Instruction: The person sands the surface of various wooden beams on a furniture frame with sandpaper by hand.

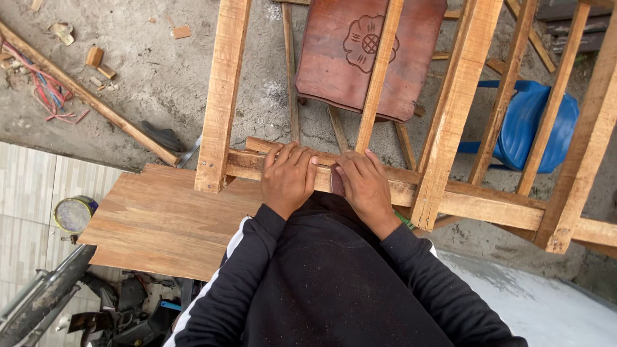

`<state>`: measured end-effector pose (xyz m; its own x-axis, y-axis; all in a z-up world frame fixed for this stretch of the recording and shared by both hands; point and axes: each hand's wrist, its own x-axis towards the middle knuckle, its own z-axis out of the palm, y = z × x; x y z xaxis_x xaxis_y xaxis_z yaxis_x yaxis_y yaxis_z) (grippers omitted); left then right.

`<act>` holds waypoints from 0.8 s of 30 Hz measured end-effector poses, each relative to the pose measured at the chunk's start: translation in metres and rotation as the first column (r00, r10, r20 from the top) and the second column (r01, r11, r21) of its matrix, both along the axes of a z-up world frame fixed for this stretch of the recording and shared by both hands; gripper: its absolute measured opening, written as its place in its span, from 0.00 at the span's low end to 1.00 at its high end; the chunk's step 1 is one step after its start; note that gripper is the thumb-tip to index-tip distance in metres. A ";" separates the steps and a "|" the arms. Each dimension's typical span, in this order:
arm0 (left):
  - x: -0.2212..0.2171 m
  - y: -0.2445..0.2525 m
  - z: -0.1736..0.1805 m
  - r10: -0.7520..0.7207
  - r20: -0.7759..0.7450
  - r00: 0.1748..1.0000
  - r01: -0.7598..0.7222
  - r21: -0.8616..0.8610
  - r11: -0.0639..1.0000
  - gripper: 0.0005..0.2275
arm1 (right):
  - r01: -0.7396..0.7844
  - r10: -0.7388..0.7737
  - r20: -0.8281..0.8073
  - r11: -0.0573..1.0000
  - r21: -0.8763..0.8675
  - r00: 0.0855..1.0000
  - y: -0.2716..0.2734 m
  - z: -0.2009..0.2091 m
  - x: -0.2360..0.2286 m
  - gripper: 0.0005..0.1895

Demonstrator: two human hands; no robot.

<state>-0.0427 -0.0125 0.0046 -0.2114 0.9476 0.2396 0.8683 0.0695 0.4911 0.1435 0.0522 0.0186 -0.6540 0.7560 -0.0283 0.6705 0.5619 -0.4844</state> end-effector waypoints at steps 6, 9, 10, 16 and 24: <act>0.002 -0.001 -0.001 0.027 -0.001 1.000 -0.027 0.025 0.999 0.13 | -0.085 0.052 0.186 0.981 0.173 0.981 -0.008 0.015 0.018 0.27; 0.004 -0.002 -0.006 0.025 0.000 1.000 -0.025 0.025 0.999 0.13 | -0.041 -0.001 0.268 0.988 0.149 0.963 -0.003 0.016 0.037 0.28; 0.001 -0.002 -0.006 0.031 -0.012 0.999 -0.031 0.030 0.999 0.13 | -0.048 0.007 0.253 0.986 0.159 0.967 -0.002 0.015 0.039 0.28; 0.001 0.001 -0.004 0.046 -0.018 0.999 -0.045 0.058 0.997 0.13 | -0.105 0.079 0.180 0.984 0.141 0.981 -0.001 0.009 0.035 0.28; -0.003 0.001 0.001 0.015 -0.022 1.000 -0.014 0.062 0.998 0.12 | -0.183 0.152 0.195 0.971 0.154 0.969 -0.010 0.003 -0.018 0.27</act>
<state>-0.0460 -0.0118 0.0052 -0.2191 0.9278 0.3020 0.8781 0.0525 0.4756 0.1256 0.0418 0.0217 -0.7674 0.6400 -0.0387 0.6273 0.7368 -0.2523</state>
